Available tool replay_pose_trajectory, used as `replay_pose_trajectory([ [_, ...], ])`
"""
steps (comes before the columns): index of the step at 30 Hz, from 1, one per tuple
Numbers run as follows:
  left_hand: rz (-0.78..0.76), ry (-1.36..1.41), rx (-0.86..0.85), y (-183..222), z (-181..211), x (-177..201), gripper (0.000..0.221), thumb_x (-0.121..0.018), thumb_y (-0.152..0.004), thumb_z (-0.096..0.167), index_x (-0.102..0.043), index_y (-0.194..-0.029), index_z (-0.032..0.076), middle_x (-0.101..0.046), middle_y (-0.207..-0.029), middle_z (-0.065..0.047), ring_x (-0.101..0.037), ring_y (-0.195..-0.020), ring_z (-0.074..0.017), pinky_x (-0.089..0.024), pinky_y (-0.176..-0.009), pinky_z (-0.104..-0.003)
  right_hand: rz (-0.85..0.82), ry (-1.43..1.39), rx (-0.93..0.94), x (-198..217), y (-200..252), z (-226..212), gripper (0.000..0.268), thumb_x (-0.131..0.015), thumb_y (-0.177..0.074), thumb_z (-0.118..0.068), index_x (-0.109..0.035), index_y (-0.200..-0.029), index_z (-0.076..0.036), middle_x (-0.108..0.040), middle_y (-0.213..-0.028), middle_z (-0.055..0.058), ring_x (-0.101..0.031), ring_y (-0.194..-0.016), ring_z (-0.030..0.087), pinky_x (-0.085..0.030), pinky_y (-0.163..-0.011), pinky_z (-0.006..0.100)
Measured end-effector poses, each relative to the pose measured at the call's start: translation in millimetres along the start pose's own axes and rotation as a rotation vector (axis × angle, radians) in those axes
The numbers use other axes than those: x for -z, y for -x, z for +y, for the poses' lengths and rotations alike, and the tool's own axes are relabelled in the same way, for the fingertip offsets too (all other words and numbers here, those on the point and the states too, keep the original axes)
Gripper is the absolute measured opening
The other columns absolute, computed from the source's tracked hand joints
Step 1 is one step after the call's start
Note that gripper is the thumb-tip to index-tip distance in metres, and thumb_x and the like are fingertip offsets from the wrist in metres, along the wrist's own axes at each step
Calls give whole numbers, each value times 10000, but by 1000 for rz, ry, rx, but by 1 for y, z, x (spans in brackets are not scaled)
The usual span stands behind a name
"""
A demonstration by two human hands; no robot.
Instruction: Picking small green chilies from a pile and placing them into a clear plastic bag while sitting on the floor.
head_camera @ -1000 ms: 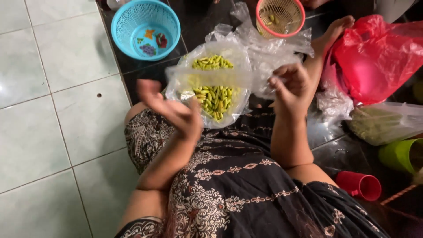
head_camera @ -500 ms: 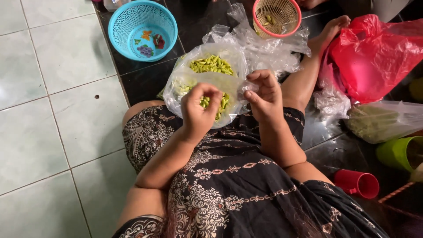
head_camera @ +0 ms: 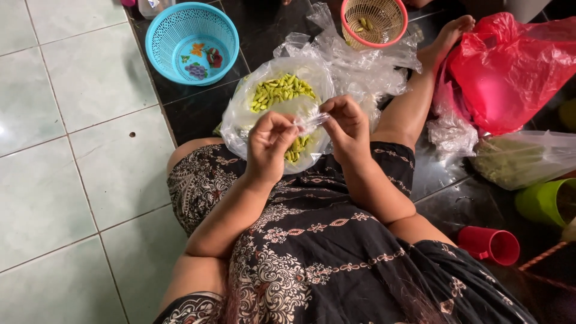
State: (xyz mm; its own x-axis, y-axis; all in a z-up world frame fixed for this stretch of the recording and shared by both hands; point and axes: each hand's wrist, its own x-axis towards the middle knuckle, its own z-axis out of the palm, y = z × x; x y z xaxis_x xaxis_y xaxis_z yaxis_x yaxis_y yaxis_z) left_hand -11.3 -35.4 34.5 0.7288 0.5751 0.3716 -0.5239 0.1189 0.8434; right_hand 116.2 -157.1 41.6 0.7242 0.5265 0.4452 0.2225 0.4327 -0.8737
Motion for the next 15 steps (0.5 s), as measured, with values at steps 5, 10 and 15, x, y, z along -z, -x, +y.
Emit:
replay_pose_trajectory([
  [5,-205,-170,-38,-3,-8,3,57,-686,-920,60,-642,-913,25,-639,-819,-100,-649,-747,-188,-545,-692,-315,101,-221,-83,-6,-7,2,131,-650,-934,18,-602,-1053,47,-658,-856,153,-643,-744,137,-511,-704,228],
  [10,-106,-864,-454,-19,-9,21,151,-704,-855,-17,-642,-821,117,-634,-685,-31,-630,-691,-257,-490,-741,-391,99,-254,-66,-13,-8,4,152,-676,-926,35,-591,-1051,49,-683,-873,206,-719,-786,255,-555,-743,291],
  [15,20,-209,30,-14,10,19,29,-625,-951,54,-614,-964,78,-613,-784,-29,-553,-740,-101,-479,-691,-244,-60,-339,-156,-12,0,39,137,-633,-931,-5,-589,-1042,60,-607,-782,107,-606,-688,131,-522,-630,246],
])
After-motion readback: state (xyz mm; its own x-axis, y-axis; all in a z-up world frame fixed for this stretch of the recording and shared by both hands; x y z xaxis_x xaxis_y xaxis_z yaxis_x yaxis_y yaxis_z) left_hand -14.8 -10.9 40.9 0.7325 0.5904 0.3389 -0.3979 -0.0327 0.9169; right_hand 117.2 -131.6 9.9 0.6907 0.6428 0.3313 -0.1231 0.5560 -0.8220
